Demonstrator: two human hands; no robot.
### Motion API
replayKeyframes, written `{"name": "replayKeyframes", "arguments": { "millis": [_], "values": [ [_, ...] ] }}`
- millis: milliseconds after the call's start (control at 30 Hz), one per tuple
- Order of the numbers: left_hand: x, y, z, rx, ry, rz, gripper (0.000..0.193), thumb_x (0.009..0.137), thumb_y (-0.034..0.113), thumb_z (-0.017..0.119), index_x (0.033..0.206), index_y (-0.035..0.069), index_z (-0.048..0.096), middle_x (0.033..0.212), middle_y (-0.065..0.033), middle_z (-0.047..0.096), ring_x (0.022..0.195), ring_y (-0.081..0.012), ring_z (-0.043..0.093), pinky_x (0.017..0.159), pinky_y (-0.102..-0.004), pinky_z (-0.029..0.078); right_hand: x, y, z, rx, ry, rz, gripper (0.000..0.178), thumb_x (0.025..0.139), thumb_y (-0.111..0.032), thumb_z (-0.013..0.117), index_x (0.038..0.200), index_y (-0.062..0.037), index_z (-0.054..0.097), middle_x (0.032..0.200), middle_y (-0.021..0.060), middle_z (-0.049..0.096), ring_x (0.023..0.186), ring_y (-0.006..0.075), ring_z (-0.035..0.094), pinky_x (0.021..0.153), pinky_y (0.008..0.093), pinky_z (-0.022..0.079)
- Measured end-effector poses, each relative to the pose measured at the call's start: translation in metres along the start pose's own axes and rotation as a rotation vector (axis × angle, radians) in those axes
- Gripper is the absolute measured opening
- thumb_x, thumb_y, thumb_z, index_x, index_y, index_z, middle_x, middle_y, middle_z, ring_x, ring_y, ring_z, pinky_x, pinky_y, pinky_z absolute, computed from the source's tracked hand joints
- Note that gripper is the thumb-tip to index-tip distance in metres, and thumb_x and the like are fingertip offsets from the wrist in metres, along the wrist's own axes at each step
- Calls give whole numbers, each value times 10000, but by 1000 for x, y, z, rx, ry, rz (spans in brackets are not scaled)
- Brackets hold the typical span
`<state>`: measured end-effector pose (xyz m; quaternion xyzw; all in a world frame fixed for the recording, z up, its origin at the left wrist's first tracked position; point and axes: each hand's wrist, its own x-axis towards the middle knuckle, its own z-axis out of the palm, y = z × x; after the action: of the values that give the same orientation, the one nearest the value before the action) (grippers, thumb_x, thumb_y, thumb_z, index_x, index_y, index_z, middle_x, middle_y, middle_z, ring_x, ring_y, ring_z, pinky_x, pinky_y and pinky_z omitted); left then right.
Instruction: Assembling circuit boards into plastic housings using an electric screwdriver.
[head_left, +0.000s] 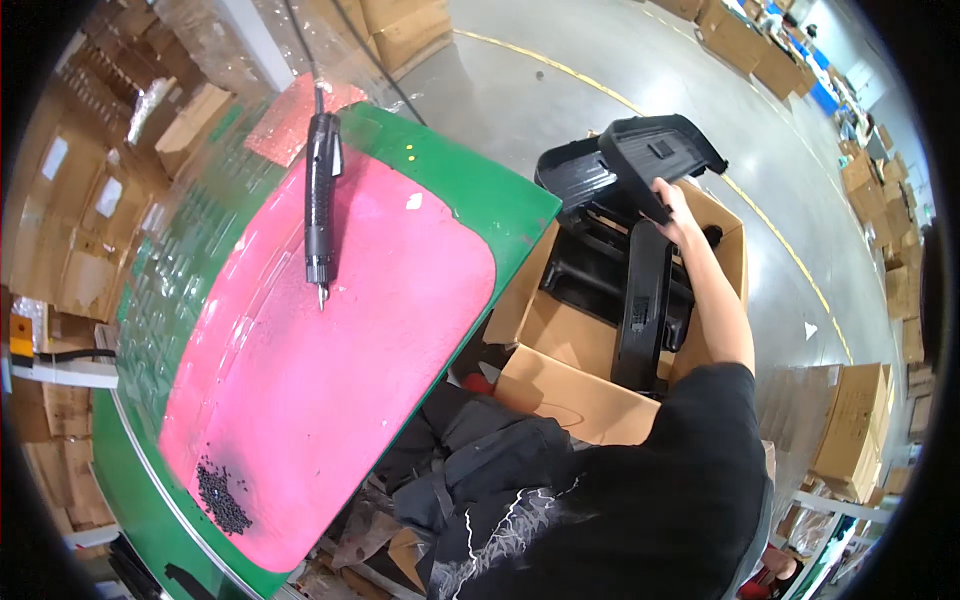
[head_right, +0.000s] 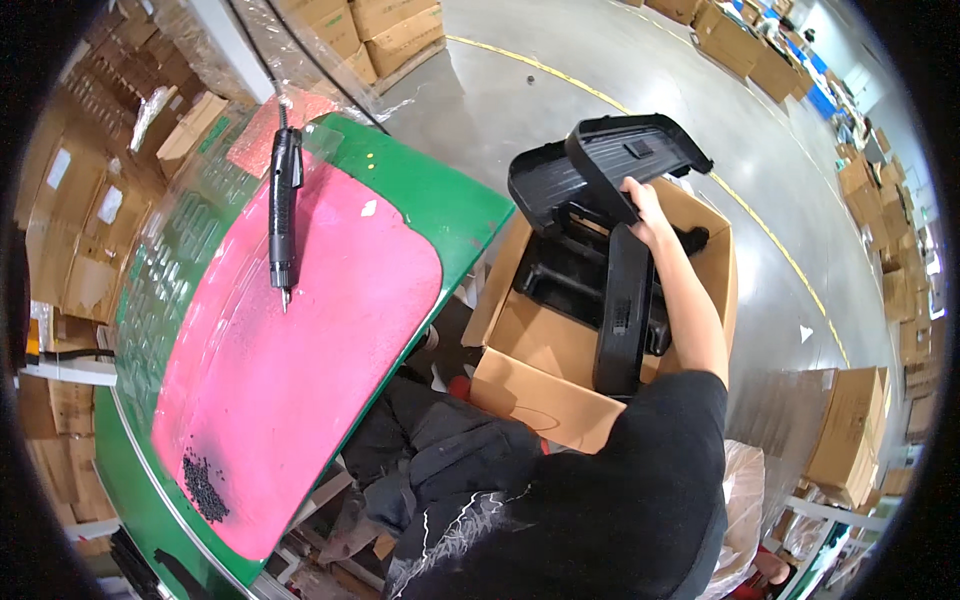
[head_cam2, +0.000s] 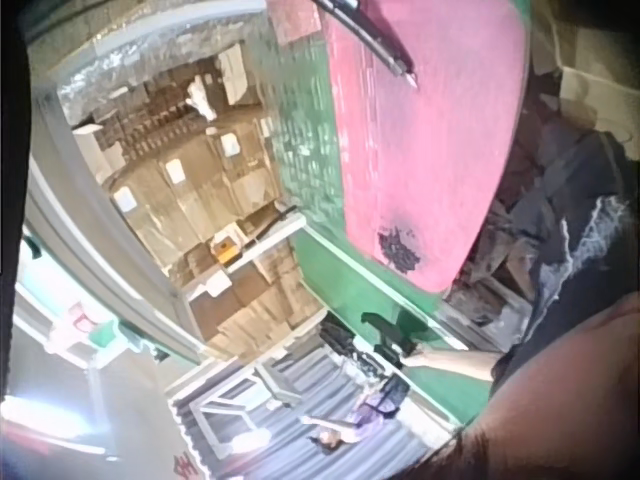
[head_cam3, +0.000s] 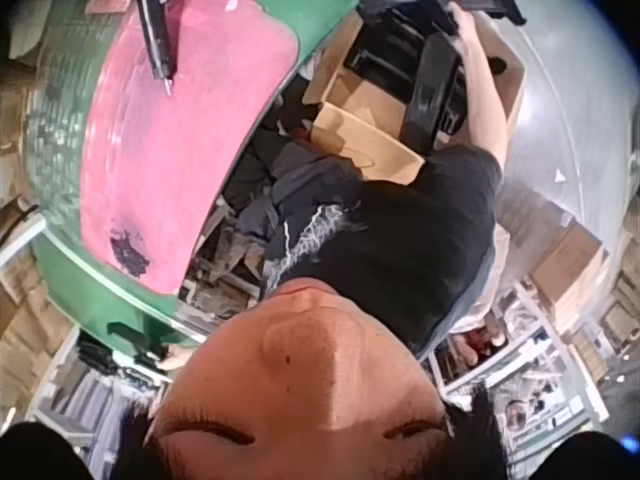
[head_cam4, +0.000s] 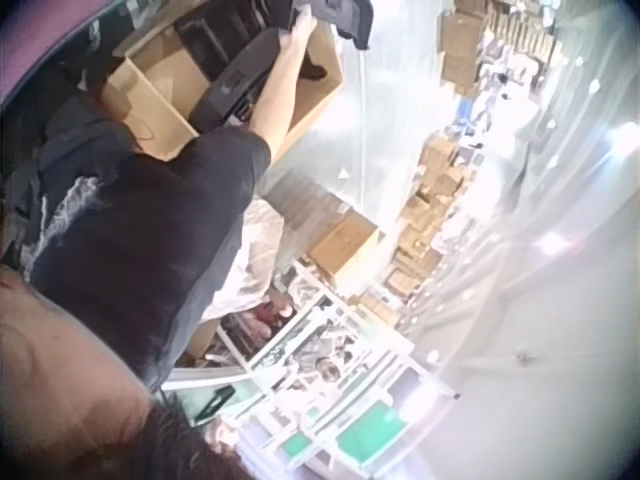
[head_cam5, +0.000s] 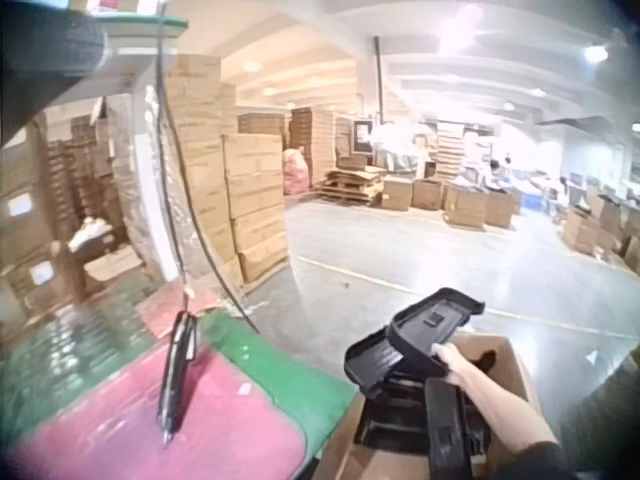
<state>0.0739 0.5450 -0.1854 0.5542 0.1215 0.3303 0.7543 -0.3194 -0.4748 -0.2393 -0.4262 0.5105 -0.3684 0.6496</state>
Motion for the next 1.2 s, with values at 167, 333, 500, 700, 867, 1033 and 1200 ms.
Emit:
{"name": "replayKeyframes", "arguments": {
  "millis": [167,333,500,700,867,1033,1200],
  "values": [
    [86,-29,-4,526,117,522,304,846,83,641,1103,-64,572,1041,-181,632,916,-291,592,820,-376,470,-92,-31,105,103,76,-171,120,826,-134,548,870,-25,570,770,43,575,646,148,579,575,286,488],
    [-72,4,165,881,-27,562,485,882,145,552,1328,-34,484,1283,-182,547,1166,-271,518,1052,-372,343,-179,-44,111,504,-814,-344,261,950,-201,521,1144,-33,568,1177,89,605,1113,208,547,990,360,396],
    [-151,27,283,658,-570,388,259,919,59,503,1132,-15,630,1123,-93,637,1074,-173,571,955,-310,429,-232,-25,183,498,-551,-202,465,903,-170,480,1337,-3,459,1336,94,528,1243,228,481,1084,399,349],
    [-229,3,395,466,-1594,195,388,872,162,604,1219,1,536,1195,-164,568,1095,-282,573,956,-367,447,-272,29,214,-196,-791,66,391,921,-260,589,1105,78,524,890,169,652,728,271,681,603,420,591],
    [-227,-13,414,783,-1898,366,346,876,250,619,1125,14,580,1084,-131,626,1068,-302,589,873,-421,490,-286,-4,263,-751,-1349,356,240,953,-143,562,1075,64,577,818,99,661,752,151,659,700,265,526],
    [-228,-53,398,693,-1676,644,197,850,201,615,967,43,612,935,-88,644,928,-264,626,767,-392,516,-300,-53,355,-1044,-1678,-124,213,840,-25,650,1045,15,612,796,53,673,732,116,655,697,246,525],
    [-230,-65,398,643,-1537,903,178,708,163,661,843,82,579,819,-30,622,841,-195,617,654,-331,492,-264,-31,522,-1012,-1290,-1014,144,843,-105,584,938,2,570,695,73,591,610,119,549,553,268,419]
  ]
}}
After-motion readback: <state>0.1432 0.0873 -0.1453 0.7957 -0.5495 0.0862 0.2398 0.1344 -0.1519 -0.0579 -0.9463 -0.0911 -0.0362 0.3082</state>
